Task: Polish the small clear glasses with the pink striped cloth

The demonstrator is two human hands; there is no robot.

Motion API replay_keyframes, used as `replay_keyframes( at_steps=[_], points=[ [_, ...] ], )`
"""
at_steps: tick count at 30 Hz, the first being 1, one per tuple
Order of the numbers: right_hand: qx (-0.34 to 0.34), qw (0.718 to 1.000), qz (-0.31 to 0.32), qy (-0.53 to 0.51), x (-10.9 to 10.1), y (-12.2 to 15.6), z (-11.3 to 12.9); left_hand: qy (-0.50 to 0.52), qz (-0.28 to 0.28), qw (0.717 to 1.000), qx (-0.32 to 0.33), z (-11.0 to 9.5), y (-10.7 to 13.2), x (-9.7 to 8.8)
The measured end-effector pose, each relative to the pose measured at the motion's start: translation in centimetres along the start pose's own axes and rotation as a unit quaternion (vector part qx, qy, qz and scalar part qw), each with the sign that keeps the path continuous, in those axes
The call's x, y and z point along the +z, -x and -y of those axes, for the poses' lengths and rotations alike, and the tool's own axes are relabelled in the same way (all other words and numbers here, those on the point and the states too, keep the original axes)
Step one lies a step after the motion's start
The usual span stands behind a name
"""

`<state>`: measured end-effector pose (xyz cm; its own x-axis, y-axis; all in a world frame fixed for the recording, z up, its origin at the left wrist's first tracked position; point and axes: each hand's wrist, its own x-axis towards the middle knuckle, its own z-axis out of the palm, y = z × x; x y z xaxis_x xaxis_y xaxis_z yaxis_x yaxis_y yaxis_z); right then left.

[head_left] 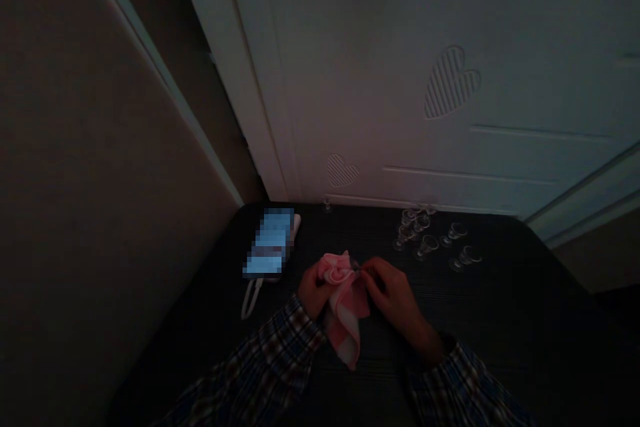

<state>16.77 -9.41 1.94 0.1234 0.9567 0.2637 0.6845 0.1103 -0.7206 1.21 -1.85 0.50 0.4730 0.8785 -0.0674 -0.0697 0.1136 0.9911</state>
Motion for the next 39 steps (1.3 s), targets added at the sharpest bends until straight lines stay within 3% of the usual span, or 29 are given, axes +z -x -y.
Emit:
replay_keyframes(
  at_steps=[11, 20, 34, 39],
  points=[
    [0.004, 0.999, 0.024, 0.021, 0.12, 0.17, 0.10, -0.009, -0.013, 1.000, -0.017, -0.14, 0.10, 0.01],
    [-0.003, 1.000, 0.010, 0.003, 0.08, 0.05, -0.23, 0.002, 0.000, 1.000, -0.002, 0.65, -0.02, -0.12],
    [0.005, 1.000, -0.017, 0.014, 0.58, -0.04, -0.42, 0.002, 0.017, 1.000, 0.025, 0.23, 0.13, 0.16],
    [0.004, 1.000, 0.011, -0.001, 0.66, 0.14, -0.41, 0.012, 0.009, 1.000, 0.008, 0.40, 0.15, 0.06]
  ],
)
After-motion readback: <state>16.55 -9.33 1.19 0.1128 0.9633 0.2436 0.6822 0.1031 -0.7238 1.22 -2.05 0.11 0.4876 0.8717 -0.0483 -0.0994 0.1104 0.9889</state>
